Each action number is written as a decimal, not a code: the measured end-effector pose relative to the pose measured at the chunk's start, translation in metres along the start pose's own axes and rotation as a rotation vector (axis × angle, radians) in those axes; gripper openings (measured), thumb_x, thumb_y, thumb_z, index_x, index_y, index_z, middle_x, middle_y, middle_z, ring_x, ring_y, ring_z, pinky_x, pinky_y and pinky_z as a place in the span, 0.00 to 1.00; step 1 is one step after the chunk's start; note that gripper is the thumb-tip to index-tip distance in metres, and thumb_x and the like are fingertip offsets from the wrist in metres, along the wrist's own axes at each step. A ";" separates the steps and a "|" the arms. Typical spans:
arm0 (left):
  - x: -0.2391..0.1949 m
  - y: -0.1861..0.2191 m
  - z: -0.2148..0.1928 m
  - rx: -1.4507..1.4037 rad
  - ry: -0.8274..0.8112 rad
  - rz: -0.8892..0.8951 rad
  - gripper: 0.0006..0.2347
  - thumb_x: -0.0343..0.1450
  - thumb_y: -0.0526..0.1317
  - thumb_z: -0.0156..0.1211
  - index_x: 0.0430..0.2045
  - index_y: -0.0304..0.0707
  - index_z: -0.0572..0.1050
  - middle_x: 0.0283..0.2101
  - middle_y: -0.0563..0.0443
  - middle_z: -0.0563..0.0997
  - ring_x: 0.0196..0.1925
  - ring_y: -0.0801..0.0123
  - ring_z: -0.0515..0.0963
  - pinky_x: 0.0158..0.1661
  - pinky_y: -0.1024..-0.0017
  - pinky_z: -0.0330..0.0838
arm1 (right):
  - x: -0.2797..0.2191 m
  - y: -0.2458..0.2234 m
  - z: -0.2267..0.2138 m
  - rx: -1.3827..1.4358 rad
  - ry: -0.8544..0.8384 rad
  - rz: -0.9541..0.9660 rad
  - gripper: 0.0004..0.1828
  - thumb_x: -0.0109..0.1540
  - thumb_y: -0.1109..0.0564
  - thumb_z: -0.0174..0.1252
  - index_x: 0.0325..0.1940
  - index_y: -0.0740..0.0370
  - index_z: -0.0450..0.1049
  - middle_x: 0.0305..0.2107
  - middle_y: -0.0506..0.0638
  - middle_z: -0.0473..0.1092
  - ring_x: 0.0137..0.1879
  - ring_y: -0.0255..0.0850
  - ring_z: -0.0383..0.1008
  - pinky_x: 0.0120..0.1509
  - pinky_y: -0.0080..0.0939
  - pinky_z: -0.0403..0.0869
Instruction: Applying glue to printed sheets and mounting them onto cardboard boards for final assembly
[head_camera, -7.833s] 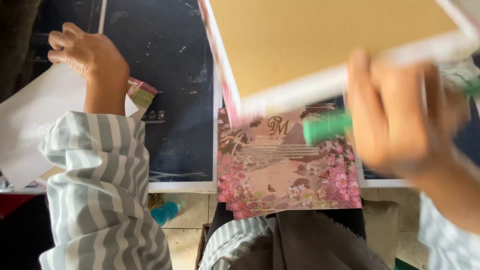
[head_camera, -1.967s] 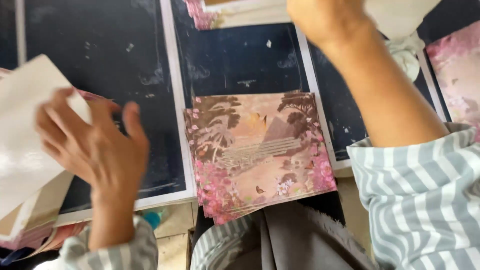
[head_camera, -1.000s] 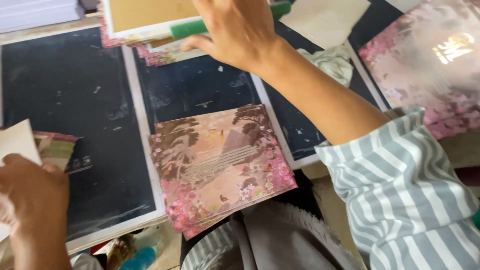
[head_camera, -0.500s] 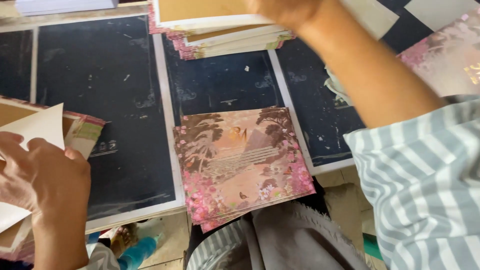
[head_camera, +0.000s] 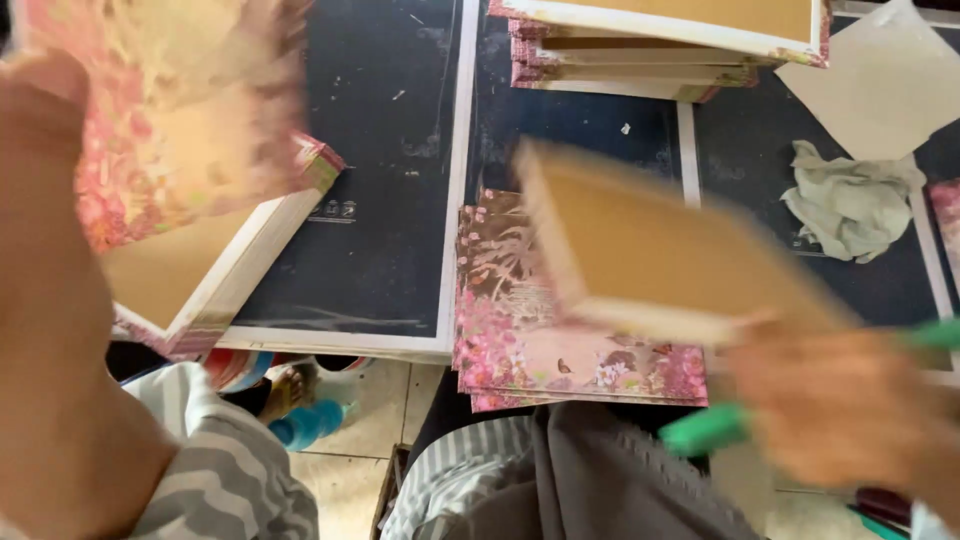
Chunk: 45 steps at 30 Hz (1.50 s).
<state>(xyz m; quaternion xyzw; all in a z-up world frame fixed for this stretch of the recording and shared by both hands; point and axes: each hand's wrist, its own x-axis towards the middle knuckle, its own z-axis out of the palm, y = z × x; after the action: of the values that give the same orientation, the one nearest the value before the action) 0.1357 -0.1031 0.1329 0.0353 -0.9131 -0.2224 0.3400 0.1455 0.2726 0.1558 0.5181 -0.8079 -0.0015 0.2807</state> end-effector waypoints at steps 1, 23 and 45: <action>-0.005 0.004 -0.005 -0.152 0.013 -0.112 0.08 0.88 0.38 0.61 0.43 0.34 0.72 0.37 0.49 0.68 0.38 0.62 0.68 0.42 0.67 0.54 | -0.021 -0.025 0.007 -0.003 0.004 0.007 0.23 0.59 0.40 0.62 0.39 0.65 0.73 0.33 0.51 0.69 0.33 0.42 0.66 0.40 0.36 0.69; -0.153 0.044 0.156 -0.572 -0.529 -0.270 0.06 0.62 0.45 0.63 0.21 0.47 0.75 0.37 0.57 0.69 0.45 0.67 0.68 0.49 0.67 0.56 | -0.308 -0.079 0.156 0.653 0.181 1.644 0.11 0.70 0.56 0.61 0.47 0.59 0.65 0.38 0.44 0.61 0.28 0.33 0.58 0.34 0.32 0.59; -0.165 0.027 0.178 -0.376 -0.544 -0.117 0.06 0.62 0.45 0.66 0.24 0.51 0.76 0.40 0.58 0.69 0.46 0.66 0.68 0.48 0.63 0.50 | -0.211 -0.077 0.133 0.634 0.123 1.701 0.09 0.56 0.58 0.66 0.35 0.59 0.72 0.40 0.45 0.62 0.40 0.32 0.62 0.44 0.27 0.60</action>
<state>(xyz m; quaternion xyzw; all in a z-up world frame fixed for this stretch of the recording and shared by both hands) 0.1511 0.0252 -0.0750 -0.0361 -0.9097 -0.4074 0.0711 0.2140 0.3749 -0.0742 -0.2009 -0.8636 0.4564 0.0740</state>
